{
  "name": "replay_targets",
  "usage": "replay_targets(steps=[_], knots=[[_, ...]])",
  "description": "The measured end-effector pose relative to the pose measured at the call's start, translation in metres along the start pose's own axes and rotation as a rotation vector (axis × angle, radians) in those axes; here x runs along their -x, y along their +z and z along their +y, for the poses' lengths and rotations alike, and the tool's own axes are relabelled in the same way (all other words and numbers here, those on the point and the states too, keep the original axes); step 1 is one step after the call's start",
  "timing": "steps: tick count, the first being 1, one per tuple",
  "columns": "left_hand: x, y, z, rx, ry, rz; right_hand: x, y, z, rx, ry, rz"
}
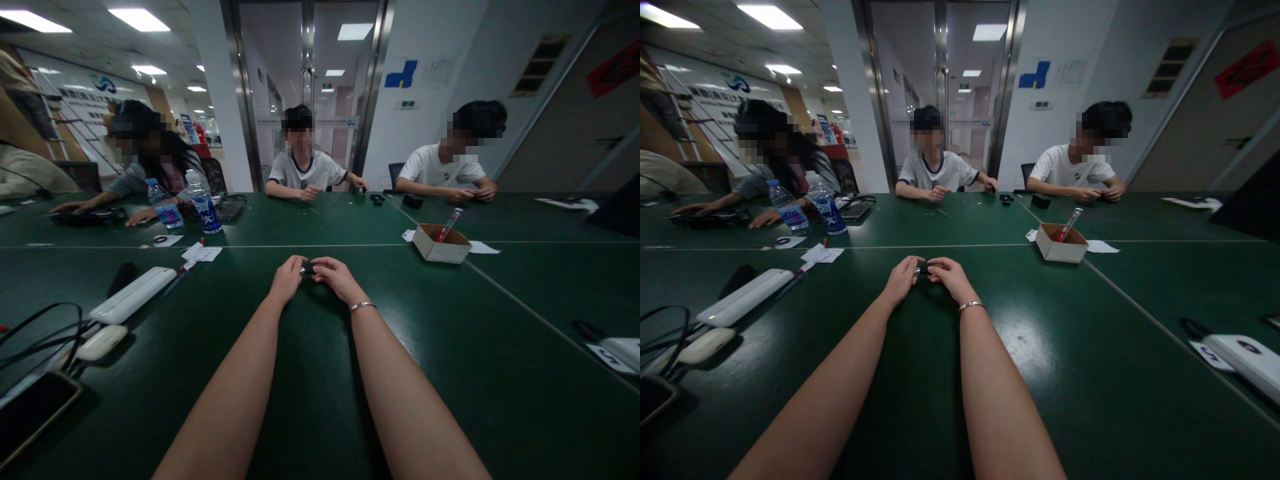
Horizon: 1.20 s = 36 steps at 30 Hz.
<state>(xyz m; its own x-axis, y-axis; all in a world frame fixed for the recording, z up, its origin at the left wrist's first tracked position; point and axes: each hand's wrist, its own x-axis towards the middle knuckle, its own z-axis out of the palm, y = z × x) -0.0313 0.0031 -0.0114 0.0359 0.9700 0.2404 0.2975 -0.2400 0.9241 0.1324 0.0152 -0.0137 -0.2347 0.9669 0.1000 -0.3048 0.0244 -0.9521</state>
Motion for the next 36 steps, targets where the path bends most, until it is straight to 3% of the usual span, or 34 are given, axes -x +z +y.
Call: replay_targets(steps=[36], knots=[[0.0022,-0.0023,0.0061,-0.014,0.046,-0.007,0.0011,0.002,-0.0025,-0.031,0.015,0.06]])
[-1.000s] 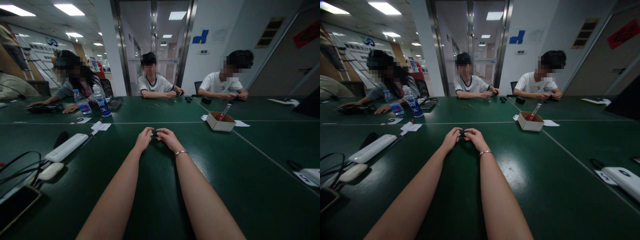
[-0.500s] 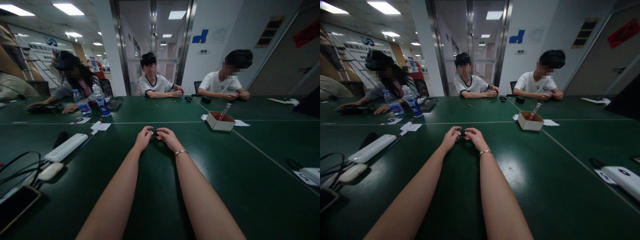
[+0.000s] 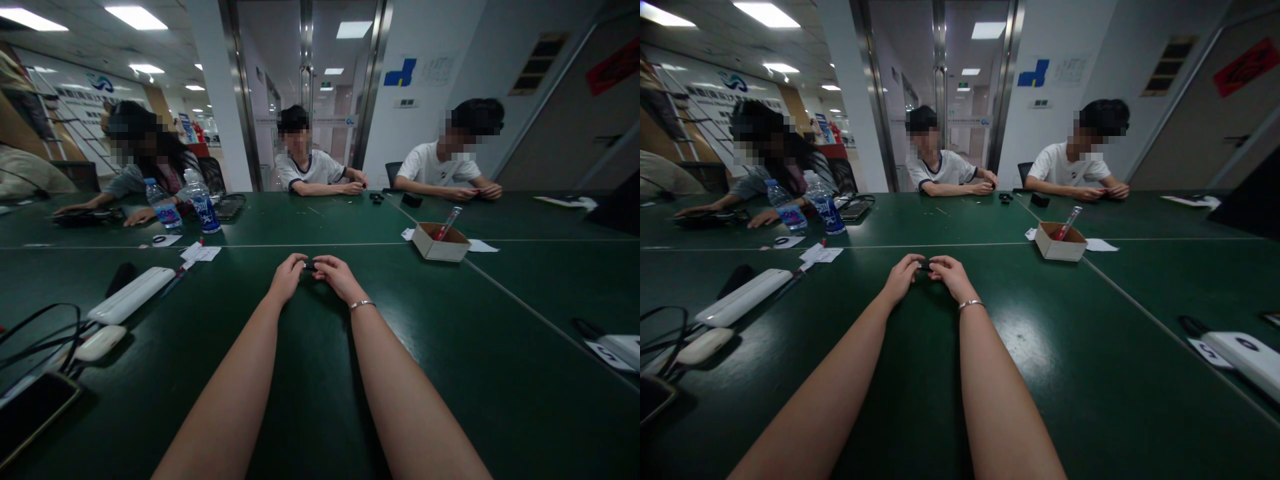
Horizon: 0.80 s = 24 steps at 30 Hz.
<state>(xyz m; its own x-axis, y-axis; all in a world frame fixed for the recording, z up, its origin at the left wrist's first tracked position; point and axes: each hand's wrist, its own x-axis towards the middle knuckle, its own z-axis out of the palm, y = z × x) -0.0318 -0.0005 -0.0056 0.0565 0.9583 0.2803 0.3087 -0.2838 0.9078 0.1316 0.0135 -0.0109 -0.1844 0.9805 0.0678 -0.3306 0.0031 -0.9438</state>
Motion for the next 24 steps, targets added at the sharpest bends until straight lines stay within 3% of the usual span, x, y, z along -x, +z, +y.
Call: replay_targets(steps=[24], knots=[[0.0005,-0.0002,0.0002,0.006,0.003,0.012,-0.0005,0.0002,-0.0001,0.008,-0.001,0.006]])
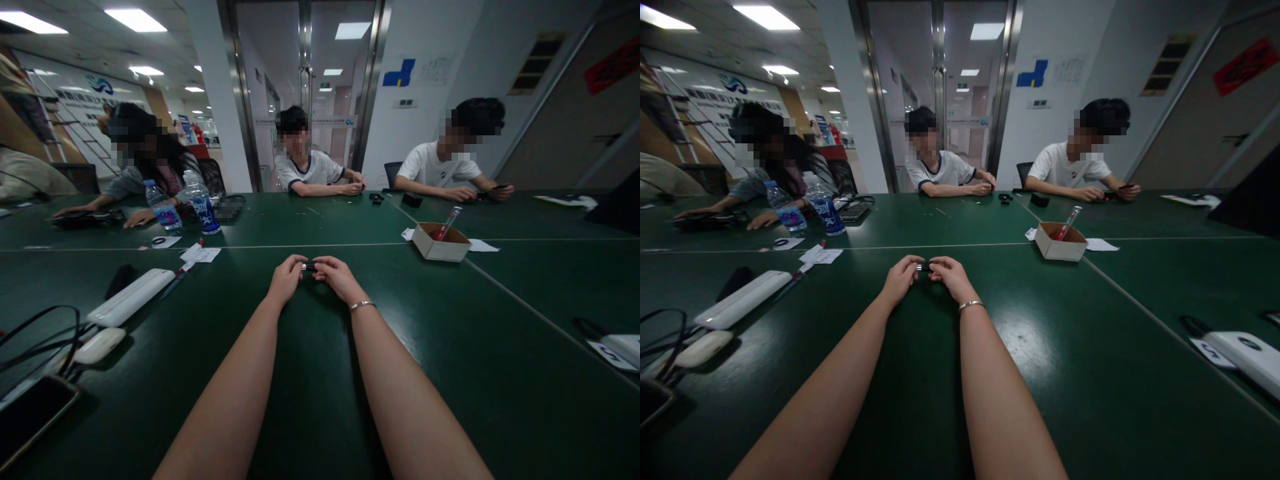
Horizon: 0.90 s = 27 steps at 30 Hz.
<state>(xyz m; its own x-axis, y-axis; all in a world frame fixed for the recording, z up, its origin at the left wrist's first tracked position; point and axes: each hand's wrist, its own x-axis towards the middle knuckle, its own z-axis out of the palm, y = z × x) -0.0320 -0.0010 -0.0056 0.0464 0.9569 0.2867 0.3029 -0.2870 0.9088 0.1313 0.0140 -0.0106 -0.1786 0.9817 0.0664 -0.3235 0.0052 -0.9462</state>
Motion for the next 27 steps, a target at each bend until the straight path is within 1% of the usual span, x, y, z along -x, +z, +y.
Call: replay_targets(steps=[3,9,23,27], knots=[[0.0001,0.0001,-0.0009,0.008,-0.02,-0.024,0.0002,0.0003,-0.0003,-0.002,0.002,0.004],[0.0003,0.0001,-0.0005,-0.003,-0.016,0.0,0.0006,0.0007,-0.001,0.003,0.005,0.001],[0.001,-0.0002,0.0015,-0.004,-0.028,-0.022,-0.0001,0.0016,-0.0006,-0.009,0.014,0.01],[0.0016,-0.0005,0.0027,0.022,-0.021,0.008,0.0003,0.0007,-0.0007,-0.004,0.01,0.0]])
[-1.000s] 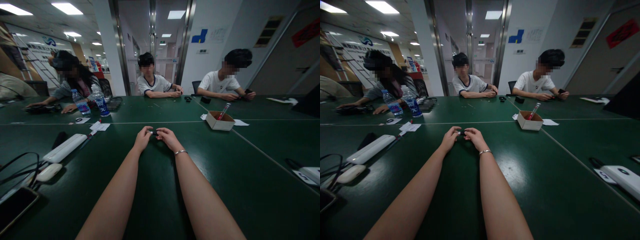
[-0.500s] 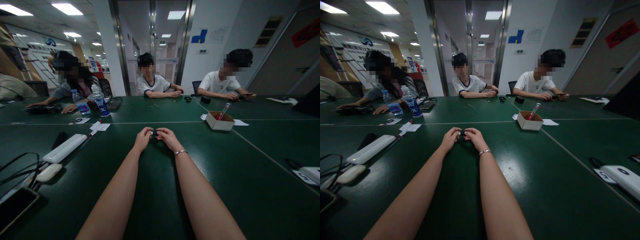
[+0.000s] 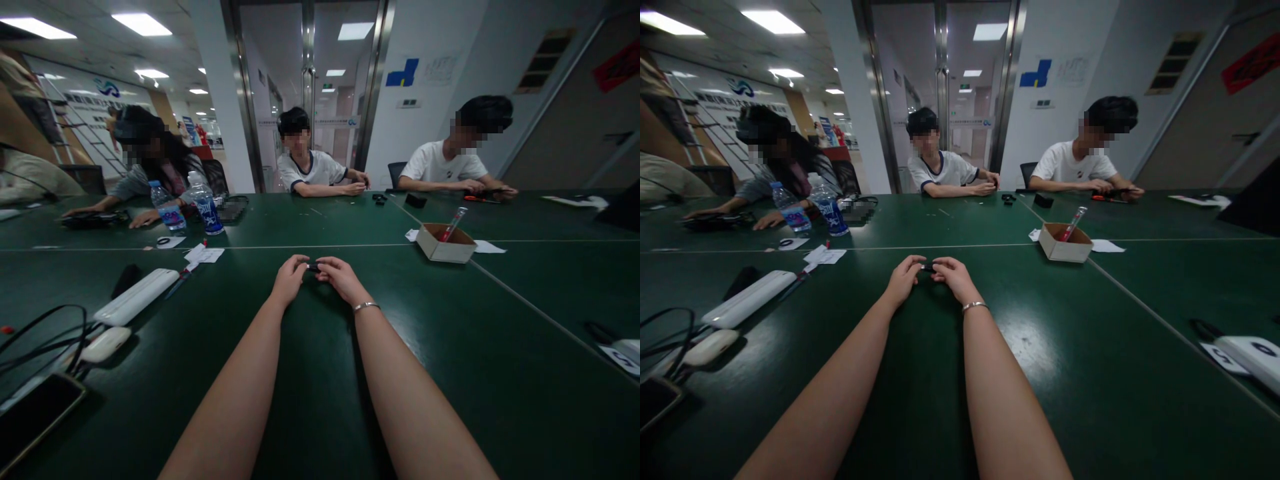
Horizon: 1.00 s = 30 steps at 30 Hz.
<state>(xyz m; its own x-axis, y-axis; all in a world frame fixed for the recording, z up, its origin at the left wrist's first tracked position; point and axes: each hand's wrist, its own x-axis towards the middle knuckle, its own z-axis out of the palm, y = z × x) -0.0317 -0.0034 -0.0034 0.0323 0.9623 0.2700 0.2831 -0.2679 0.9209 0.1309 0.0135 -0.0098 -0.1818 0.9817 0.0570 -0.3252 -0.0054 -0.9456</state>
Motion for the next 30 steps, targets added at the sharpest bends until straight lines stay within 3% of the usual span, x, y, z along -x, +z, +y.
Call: replay_targets(steps=[11,30], knots=[[-0.0019,-0.0029,-0.0024,-0.023,0.016,0.07,0.0004,-0.0006,-0.0007,0.001,-0.001,-0.008],[0.001,-0.001,-0.002,-0.013,-0.016,0.035,0.0006,0.0009,-0.0015,-0.018,0.011,-0.017]])
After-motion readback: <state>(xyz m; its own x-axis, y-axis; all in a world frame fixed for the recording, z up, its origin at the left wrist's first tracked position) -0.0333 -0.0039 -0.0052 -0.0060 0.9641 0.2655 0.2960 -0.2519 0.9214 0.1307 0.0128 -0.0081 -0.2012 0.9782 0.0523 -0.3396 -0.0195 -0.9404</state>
